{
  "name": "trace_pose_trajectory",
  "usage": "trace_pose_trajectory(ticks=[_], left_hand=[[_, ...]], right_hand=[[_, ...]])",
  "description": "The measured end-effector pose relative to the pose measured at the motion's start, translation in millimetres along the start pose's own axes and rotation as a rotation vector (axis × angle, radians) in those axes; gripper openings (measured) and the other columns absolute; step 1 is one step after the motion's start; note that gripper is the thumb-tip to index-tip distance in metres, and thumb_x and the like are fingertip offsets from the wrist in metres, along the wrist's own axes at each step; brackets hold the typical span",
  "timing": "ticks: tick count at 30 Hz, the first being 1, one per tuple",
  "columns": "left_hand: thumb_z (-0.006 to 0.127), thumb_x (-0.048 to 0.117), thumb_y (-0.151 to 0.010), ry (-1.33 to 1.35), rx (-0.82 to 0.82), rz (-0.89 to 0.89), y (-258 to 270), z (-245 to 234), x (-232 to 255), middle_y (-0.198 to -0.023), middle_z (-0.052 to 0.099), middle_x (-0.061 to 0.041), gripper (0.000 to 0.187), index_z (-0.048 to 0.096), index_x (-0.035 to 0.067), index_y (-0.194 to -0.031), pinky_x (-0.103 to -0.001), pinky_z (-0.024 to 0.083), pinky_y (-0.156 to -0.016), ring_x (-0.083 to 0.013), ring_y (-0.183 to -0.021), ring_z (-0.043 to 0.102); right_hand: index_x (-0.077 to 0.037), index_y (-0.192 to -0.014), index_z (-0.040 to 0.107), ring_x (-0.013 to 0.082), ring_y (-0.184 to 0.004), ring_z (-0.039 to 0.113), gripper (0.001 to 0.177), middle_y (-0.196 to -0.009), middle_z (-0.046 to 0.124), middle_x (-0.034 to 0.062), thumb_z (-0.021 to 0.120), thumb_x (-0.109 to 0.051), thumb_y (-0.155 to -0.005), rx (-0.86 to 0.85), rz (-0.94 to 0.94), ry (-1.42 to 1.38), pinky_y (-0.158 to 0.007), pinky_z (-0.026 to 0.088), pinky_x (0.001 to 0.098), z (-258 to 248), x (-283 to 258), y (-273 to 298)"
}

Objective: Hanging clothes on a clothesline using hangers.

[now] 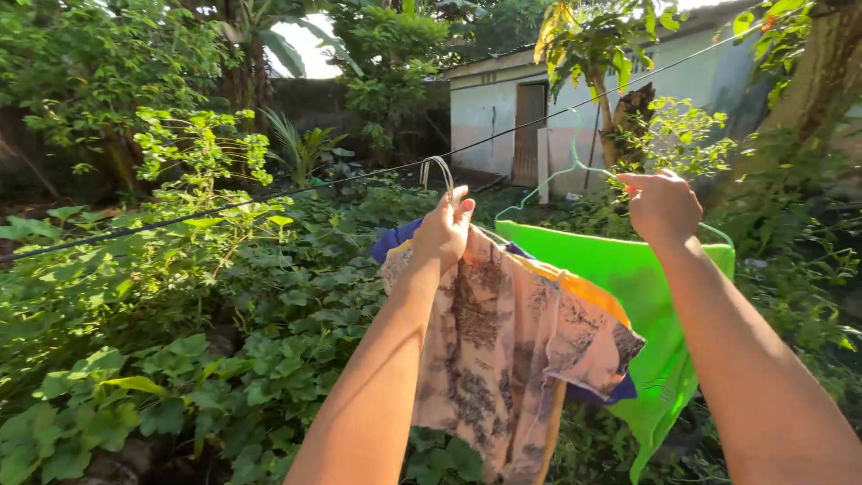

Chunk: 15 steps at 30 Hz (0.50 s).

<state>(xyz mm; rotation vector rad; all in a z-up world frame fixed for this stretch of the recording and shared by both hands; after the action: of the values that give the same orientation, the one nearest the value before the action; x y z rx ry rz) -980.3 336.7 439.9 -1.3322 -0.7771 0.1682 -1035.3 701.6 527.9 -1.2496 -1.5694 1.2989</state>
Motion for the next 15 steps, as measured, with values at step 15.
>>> trace_pose_trajectory(ticks=[15], left_hand=[[0.072,0.037,-0.093,-0.317,0.038,-0.033,-8,32,-8,-0.121,0.052,-0.014,0.04,0.067,0.039,-0.133,-0.044,0.05,-0.096,-0.0352,-0.109,0.054]], right_hand=[[-0.022,-0.114,0.078,0.0235,-0.09,0.068,0.027,-0.098,0.071,0.0068,0.072,-0.032,-0.09,-0.268,-0.477,-0.417,-0.08,0.054,0.0368,-18,-154,59]])
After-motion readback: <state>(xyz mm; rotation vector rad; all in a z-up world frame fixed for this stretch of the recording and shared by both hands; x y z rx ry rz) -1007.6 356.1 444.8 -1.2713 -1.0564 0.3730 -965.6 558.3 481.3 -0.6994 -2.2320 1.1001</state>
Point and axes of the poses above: each hand's wrist, its own y-axis away from the middle knuckle, its own z-axis out of the palm, x = y × z, the point moved 8 cm from there along -y, towards the middle knuckle
